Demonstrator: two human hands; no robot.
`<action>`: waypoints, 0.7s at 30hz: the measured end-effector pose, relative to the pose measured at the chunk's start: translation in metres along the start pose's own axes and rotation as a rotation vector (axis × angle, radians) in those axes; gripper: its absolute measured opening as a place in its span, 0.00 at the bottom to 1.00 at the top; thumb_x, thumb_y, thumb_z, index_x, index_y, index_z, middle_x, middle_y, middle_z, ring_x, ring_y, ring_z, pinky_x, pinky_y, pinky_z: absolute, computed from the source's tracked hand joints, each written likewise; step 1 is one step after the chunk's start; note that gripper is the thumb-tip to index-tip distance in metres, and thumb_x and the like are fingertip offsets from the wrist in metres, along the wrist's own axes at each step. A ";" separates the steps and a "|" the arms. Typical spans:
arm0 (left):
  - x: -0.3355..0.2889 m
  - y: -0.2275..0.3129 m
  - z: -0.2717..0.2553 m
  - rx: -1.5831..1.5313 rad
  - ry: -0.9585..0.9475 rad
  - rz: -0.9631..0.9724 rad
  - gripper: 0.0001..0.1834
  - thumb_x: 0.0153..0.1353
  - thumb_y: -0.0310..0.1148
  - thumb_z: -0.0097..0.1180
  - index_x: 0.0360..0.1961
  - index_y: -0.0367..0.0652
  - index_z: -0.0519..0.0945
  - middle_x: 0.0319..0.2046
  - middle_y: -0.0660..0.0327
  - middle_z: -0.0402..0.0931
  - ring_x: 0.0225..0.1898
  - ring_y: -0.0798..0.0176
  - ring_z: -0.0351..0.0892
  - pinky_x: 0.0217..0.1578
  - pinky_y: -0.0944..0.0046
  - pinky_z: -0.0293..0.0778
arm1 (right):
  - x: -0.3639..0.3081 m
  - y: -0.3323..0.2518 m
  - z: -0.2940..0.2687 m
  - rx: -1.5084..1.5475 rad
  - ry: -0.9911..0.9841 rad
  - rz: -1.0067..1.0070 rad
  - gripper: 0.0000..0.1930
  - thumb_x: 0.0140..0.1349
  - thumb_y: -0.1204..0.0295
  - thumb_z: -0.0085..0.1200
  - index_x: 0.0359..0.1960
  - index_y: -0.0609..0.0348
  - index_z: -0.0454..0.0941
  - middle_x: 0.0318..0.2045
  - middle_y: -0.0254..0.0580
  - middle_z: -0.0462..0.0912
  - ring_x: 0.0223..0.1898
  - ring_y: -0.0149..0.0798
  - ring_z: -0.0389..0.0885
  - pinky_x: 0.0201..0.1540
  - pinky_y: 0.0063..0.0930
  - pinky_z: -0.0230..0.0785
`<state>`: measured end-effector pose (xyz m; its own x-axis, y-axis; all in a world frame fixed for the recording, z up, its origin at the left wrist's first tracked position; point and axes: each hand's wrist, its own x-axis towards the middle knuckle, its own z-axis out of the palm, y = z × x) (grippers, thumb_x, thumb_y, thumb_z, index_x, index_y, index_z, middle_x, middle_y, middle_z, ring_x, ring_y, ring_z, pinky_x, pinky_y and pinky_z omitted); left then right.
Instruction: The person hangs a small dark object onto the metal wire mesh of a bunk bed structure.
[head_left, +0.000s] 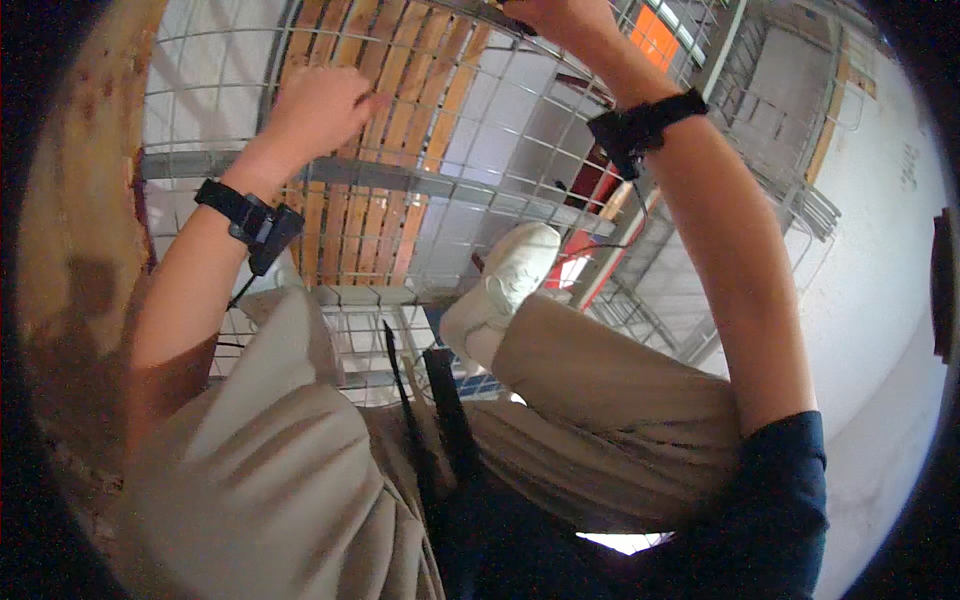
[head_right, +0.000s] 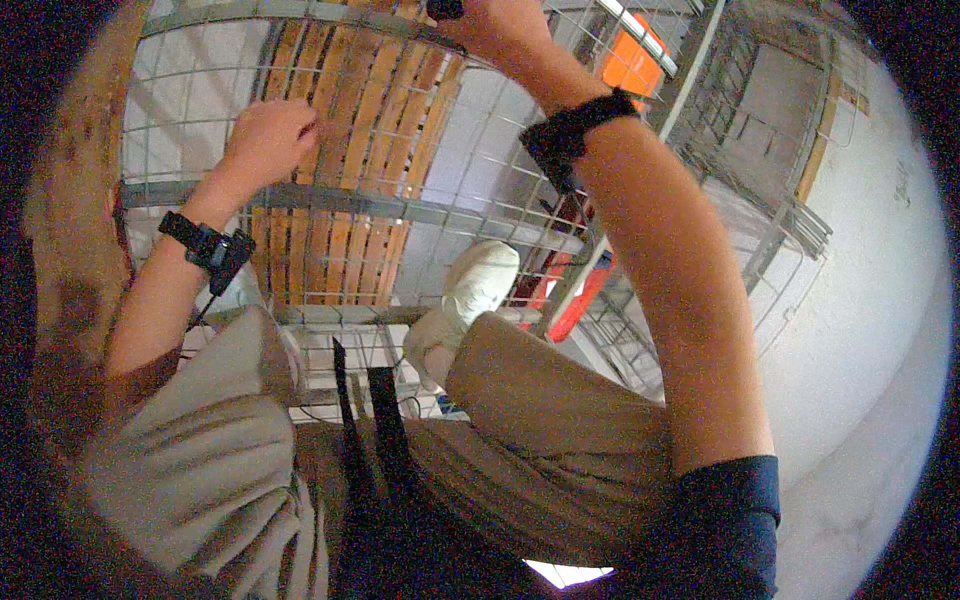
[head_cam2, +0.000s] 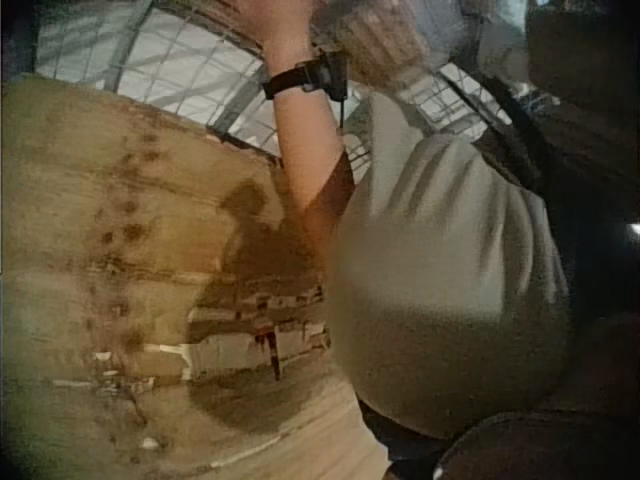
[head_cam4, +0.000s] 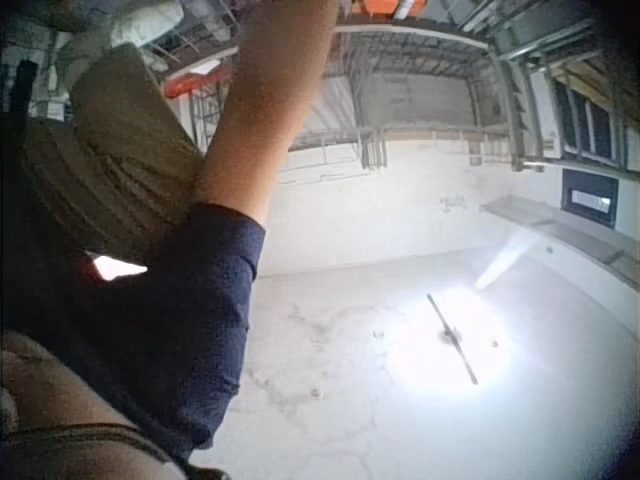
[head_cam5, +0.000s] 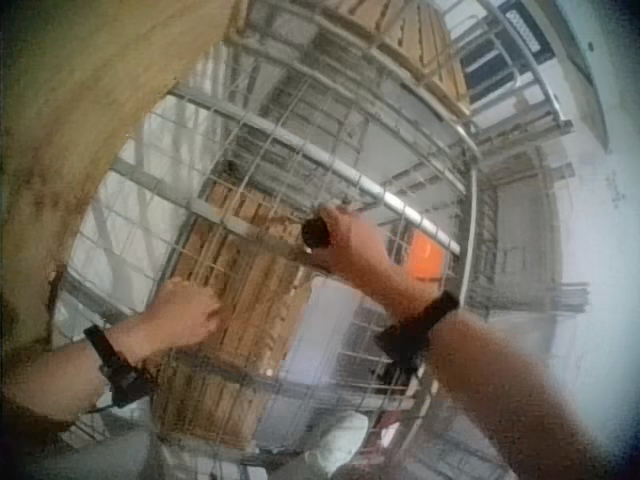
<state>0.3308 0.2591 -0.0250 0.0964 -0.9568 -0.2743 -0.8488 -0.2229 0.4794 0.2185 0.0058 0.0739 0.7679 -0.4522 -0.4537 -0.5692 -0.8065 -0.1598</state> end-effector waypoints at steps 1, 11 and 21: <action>0.004 -0.003 -0.001 -0.019 -0.070 -0.017 0.19 0.68 0.45 0.50 0.29 0.40 0.80 0.30 0.51 0.79 0.36 0.44 0.79 0.37 0.45 0.74 | 0.000 0.001 0.009 -0.032 0.039 0.002 0.28 0.60 0.54 0.65 0.53 0.61 0.72 0.47 0.54 0.78 0.45 0.56 0.80 0.45 0.50 0.75; 0.025 -0.020 -0.011 -0.199 -0.315 0.110 0.23 0.63 0.52 0.53 0.32 0.40 0.84 0.26 0.45 0.81 0.32 0.37 0.81 0.34 0.41 0.76 | 0.001 0.027 0.020 0.380 -0.039 -0.203 0.22 0.47 0.69 0.63 0.45 0.59 0.74 0.34 0.53 0.82 0.35 0.51 0.83 0.40 0.41 0.76; 0.023 -0.009 -0.007 -0.239 -0.111 0.109 0.24 0.61 0.56 0.57 0.26 0.44 0.82 0.20 0.52 0.80 0.26 0.44 0.82 0.31 0.45 0.76 | 0.020 -0.010 0.035 0.185 0.265 -0.258 0.24 0.45 0.75 0.63 0.48 0.58 0.72 0.42 0.50 0.79 0.46 0.57 0.78 0.46 0.44 0.74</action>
<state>0.3440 0.2382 -0.0296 -0.0575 -0.9542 -0.2935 -0.7033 -0.1699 0.6902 0.2292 0.0182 0.0358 0.9277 -0.3459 -0.1405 -0.3726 -0.8350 -0.4048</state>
